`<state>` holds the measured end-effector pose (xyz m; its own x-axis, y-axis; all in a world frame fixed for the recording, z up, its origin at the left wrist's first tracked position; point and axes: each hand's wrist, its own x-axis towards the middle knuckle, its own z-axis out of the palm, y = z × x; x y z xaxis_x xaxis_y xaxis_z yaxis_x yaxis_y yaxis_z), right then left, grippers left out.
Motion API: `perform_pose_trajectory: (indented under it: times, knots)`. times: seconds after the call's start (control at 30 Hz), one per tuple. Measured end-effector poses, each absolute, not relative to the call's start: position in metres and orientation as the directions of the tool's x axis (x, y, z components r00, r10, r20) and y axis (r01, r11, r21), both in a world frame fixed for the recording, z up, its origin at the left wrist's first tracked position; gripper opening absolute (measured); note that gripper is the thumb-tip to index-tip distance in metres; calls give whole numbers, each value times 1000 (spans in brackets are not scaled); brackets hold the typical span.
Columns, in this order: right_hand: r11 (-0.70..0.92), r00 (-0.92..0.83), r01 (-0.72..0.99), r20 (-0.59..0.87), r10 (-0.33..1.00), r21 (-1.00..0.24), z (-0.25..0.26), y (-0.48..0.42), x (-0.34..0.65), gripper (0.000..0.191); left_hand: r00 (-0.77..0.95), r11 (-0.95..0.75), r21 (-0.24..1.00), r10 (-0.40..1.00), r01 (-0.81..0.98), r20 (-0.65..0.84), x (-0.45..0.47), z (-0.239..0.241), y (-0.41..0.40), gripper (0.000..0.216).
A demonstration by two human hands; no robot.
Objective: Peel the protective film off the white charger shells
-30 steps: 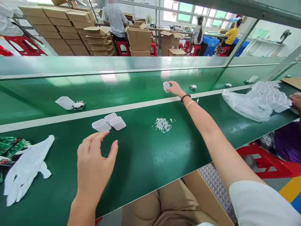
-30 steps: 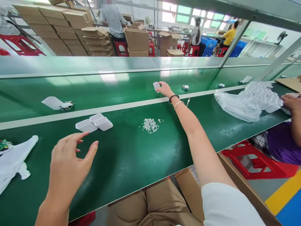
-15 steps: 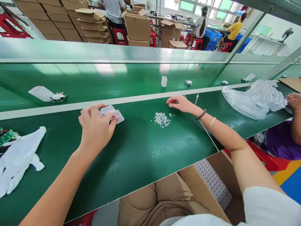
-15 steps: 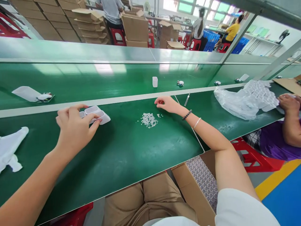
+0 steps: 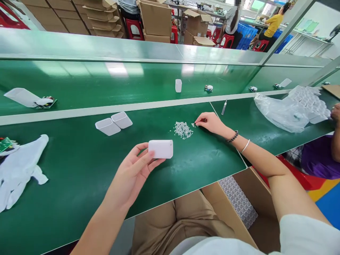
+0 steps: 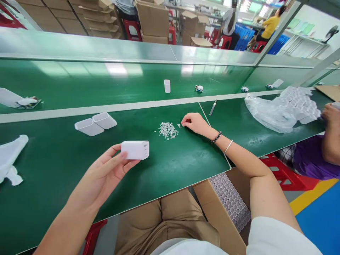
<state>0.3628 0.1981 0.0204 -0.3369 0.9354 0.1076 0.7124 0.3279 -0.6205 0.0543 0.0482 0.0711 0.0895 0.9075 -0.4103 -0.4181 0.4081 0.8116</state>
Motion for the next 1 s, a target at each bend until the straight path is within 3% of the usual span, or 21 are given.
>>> perform_pose_trajectory:
  times: [0.1,0.3,0.47,0.63,0.77,1.0]
  knots:
    - [381,-384,724,122,915,-576,21,195,362,14,150,473,726,873,-500,-465,61,70,46,52]
    - [426,-437,727,116,892,-538,26,190,357,14,296,480,752,876,-451,-381,69,59,43,42]
    - [517,-561,599,140,816,-611,54,154,327,10,124,387,863,922,-324,-367,77,54,41,45]
    - [718,-669,341,379,639,-607,85,105,287,12,48,282,917,959,-282,-280,86,62,34,47]
    - [775,-635,289,494,594,-562,94,92,275,11,53,257,919,966,-298,-253,86,69,28,46]
    - [785,-611,263,533,585,-561,96,91,274,11,65,287,911,958,-297,-281,81,75,25,43]
